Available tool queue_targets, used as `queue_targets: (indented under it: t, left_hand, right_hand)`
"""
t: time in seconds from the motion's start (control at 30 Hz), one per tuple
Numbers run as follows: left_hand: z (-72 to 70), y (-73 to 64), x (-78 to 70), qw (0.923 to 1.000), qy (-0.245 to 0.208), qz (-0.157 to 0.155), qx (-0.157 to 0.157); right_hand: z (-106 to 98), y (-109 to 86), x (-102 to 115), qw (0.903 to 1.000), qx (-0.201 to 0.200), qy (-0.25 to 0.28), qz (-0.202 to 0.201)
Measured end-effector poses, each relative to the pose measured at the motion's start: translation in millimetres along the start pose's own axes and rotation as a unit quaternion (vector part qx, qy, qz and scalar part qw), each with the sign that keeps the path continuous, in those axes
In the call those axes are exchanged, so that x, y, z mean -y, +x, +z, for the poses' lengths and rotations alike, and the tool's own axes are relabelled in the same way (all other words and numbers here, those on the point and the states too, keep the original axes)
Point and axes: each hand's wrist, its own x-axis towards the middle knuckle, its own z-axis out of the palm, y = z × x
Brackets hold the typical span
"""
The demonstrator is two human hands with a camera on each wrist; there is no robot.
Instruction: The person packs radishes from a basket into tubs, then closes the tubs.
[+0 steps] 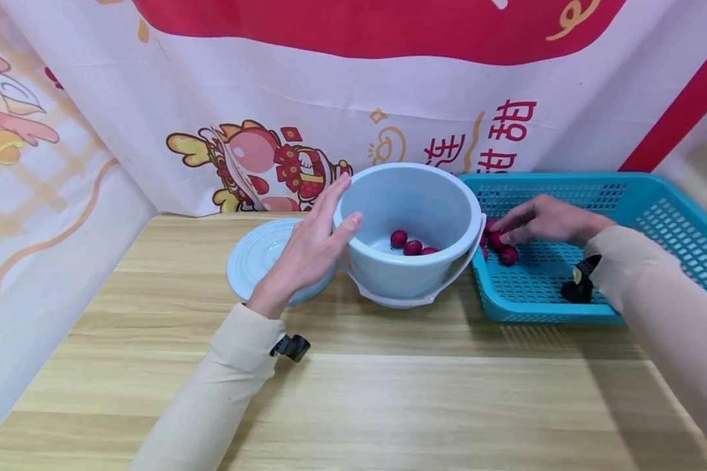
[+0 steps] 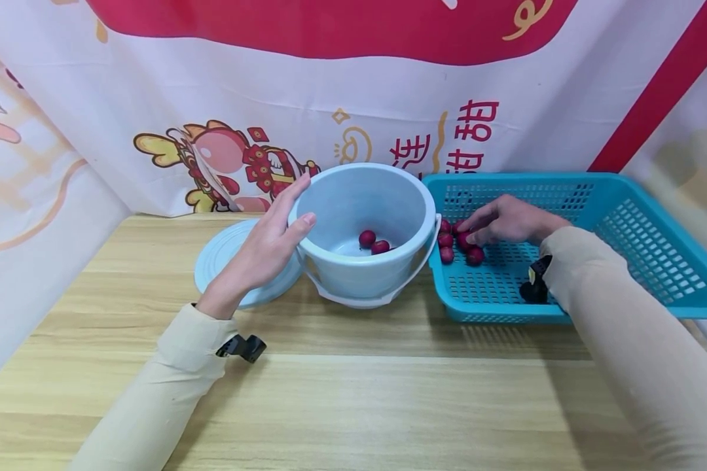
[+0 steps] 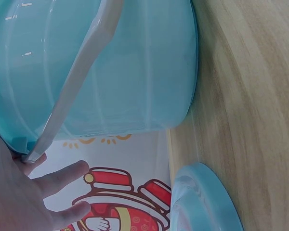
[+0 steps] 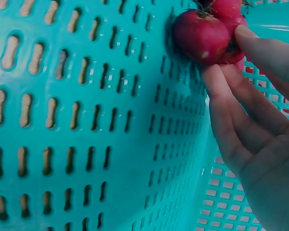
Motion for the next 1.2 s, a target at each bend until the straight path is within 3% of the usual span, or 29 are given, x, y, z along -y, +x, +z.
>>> queue_targets:
  t: [0.23, 0.77, 1.2]
  left_hand:
    - [1.4, 2.6, 0.3, 1.0, 0.0, -0.005, 0.003]
    - [0.0, 3.7, 1.9, 1.0, -0.001, -0.004, 0.001]
    - [0.4, 2.6, 2.7, 1.0, -0.004, -0.007, 0.002]
  right_hand:
    - [-4, -3.4, -2, 0.9992, -0.03, 0.021, 0.016]
    - [-8, -8.6, 8, 0.9942, -0.068, 0.083, 0.005]
    - [-8, -9.4, 13, 0.9909, -0.098, 0.091, 0.016]
